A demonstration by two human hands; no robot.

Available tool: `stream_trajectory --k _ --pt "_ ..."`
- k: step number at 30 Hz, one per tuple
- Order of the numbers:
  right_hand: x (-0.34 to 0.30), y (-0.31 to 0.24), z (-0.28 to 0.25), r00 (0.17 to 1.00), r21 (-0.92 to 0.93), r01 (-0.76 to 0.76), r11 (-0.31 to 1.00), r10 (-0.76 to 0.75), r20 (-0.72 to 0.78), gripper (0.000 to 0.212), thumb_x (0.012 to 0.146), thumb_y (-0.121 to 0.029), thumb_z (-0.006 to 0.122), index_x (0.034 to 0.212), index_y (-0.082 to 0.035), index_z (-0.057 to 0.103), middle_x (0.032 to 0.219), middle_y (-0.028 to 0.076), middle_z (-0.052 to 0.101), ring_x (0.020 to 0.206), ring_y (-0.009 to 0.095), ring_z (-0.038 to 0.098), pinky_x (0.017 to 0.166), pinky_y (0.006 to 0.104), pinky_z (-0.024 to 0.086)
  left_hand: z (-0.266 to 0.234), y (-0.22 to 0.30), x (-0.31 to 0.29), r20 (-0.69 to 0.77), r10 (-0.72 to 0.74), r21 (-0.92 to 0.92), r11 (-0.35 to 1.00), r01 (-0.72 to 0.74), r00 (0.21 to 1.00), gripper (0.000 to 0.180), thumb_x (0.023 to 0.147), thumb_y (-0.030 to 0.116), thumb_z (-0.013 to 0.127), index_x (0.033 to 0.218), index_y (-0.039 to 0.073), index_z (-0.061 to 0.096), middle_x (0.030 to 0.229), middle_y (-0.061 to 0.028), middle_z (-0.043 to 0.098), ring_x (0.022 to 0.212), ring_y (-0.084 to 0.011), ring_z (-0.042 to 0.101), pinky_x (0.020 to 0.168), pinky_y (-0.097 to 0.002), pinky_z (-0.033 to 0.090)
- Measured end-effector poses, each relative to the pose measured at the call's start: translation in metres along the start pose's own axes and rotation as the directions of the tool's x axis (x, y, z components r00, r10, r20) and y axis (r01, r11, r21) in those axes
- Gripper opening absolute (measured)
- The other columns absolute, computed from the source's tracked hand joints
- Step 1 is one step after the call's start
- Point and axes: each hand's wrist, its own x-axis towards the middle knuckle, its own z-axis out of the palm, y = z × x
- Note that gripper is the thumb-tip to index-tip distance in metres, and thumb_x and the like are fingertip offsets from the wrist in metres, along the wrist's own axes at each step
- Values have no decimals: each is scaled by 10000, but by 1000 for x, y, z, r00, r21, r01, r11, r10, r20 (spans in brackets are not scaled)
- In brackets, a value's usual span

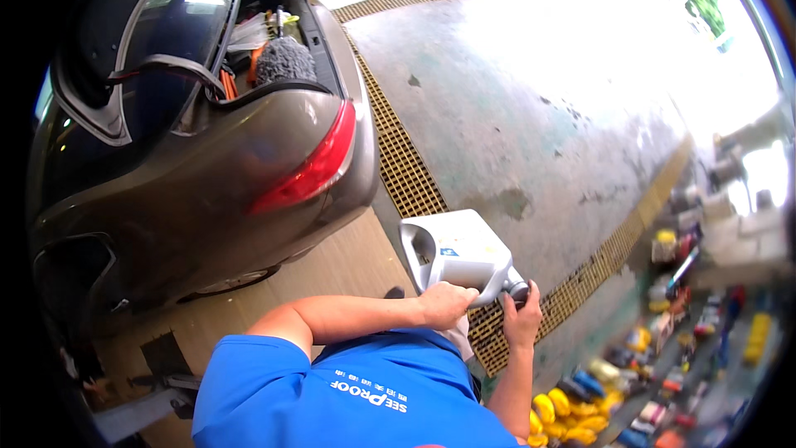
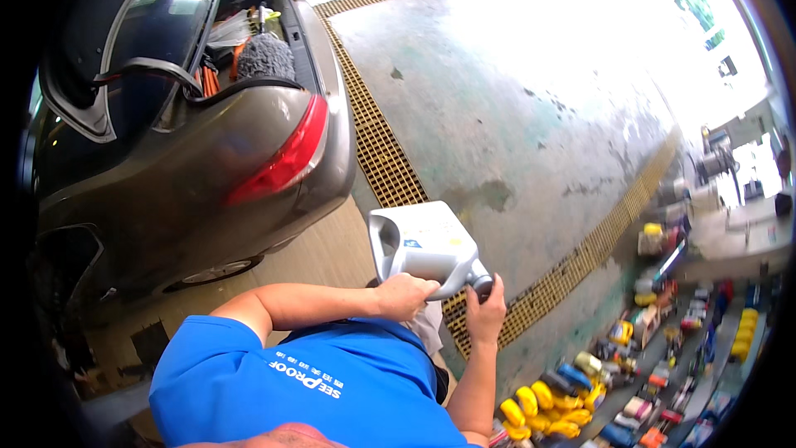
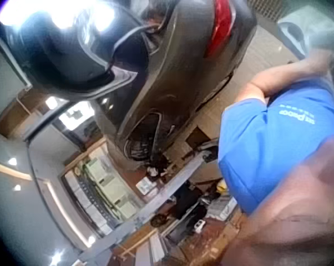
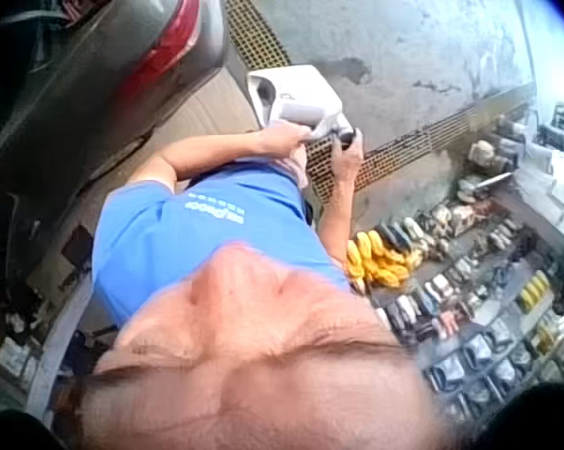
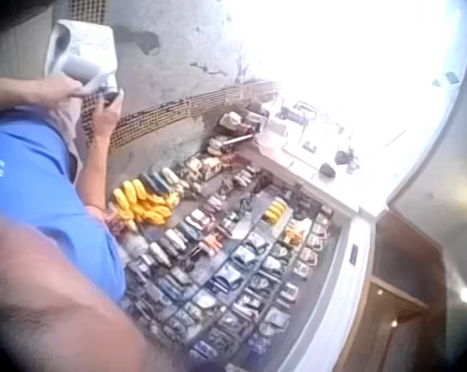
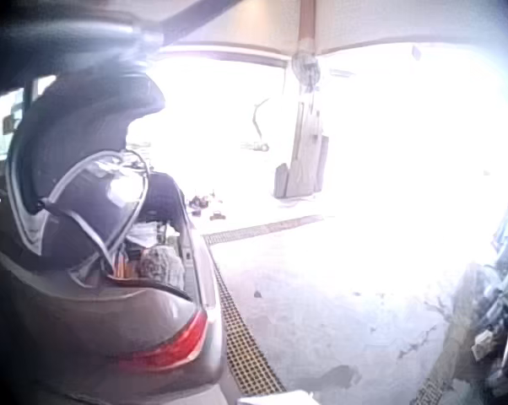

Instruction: The person retrieves a bottle of engine oil from the car's trunk, walks to the front of the vehicle, and pours the oil into the engine. After pouring, the person returns to the trunk to place the bottle back inside.

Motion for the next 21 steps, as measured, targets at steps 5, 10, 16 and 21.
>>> stream_trajectory --k 5,10,16,21 --pt "140 33 34 997 -123 -34 992 43 64 437 875 -331 692 1107 24 587 894 255 669 825 426 654 728 479 510 -41 -40 123 -29 -40 -4 999 40 999 286 812 116 648 1068 26 560 902 -213 675 885 -416 654 770 -511 504" --pt "298 36 64 954 -148 -66 987 105 280 436 881 -347 690 1069 35 596 816 235 662 762 415 649 699 484 501 -105 -59 220 -116 -169 -68 984 162 979 240 801 92 650 1005 17 549 890 -227 672 880 -426 654 765 -515 504" --pt "463 -22 94 901 108 259 960 -280 332 573 850 -273 730 1267 42 494 956 253 669 823 403 663 730 453 520 -213 -98 299 -303 -292 -177 953 247 907 371 814 111 663 1155 22 547 946 -242 666 917 -432 637 797 -510 496" --pt "586 -78 163 868 -128 296 947 -211 449 550 862 -260 716 1260 51 498 921 231 680 801 376 673 713 432 522 -282 -158 352 -405 -389 -288 913 288 828 363 812 107 677 1139 20 545 937 -246 662 913 -432 637 787 -505 498"
